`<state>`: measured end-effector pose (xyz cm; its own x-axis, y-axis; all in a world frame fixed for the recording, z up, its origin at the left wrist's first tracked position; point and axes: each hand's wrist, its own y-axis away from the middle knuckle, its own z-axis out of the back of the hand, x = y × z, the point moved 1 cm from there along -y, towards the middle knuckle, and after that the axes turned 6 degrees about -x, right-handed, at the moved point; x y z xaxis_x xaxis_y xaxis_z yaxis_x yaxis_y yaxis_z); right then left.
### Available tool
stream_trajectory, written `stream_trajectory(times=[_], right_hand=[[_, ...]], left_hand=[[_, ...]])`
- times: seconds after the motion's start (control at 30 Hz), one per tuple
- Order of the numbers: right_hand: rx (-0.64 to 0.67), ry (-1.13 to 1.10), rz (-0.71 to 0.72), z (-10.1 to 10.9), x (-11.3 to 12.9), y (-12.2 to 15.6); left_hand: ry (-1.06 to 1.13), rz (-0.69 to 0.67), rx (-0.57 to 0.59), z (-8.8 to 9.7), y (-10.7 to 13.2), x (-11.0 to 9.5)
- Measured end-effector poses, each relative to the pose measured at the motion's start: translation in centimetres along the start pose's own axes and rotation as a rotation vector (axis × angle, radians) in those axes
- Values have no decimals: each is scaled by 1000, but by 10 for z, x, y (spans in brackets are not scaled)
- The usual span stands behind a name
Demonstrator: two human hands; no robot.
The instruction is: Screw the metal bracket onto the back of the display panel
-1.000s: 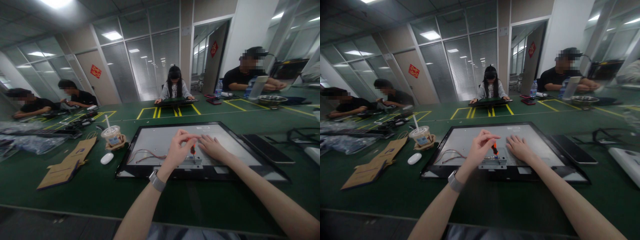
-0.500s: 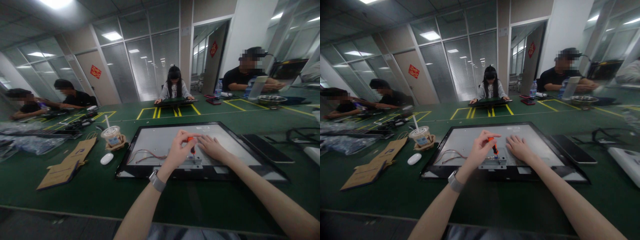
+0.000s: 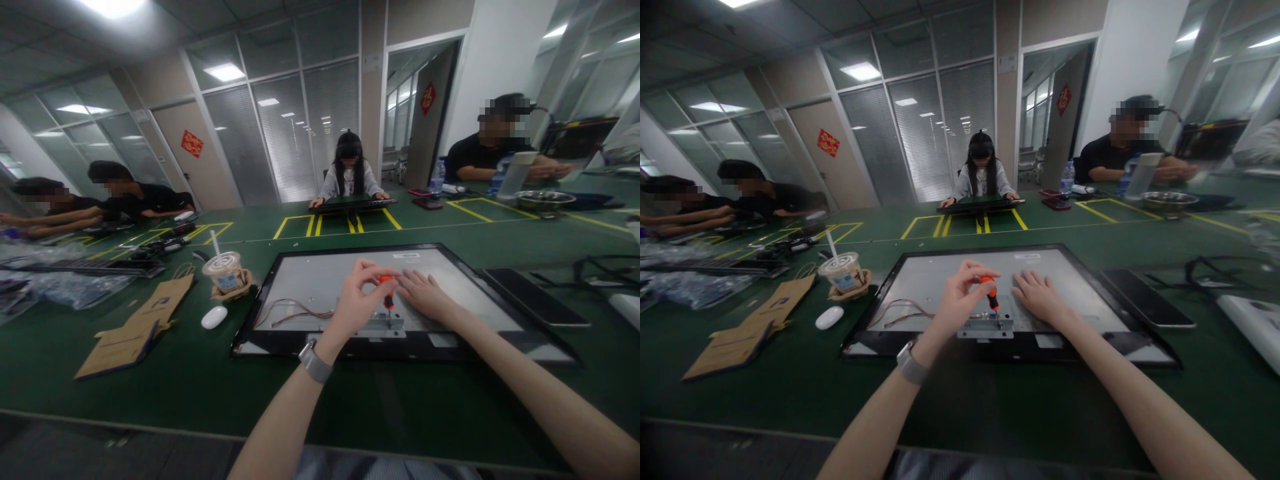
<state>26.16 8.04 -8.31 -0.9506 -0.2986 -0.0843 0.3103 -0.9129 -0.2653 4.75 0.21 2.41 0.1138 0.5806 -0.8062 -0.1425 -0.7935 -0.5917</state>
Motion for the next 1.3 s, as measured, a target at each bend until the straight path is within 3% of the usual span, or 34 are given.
stream_trajectory(times=[0.3,0.47,0.6,0.87,1.03,1.3], right_hand=[[-16,-9,-25,-1,-1,0],[-23,-20,32,1,-1,1],[-12,-19,-1,-2,-2,0],[-10,-39,-31,-4,-2,-2],[13,-35,-35,-3,-2,-2],[-32,-19,-17,-3,-2,1]], left_hand=[[17,38,103,2,2,-4],[-1,25,26,0,1,2],[-19,22,-26,1,0,1],[-42,92,36,2,2,5],[-215,-16,102,-3,7,7],[-542,-163,87,-5,11,4]])
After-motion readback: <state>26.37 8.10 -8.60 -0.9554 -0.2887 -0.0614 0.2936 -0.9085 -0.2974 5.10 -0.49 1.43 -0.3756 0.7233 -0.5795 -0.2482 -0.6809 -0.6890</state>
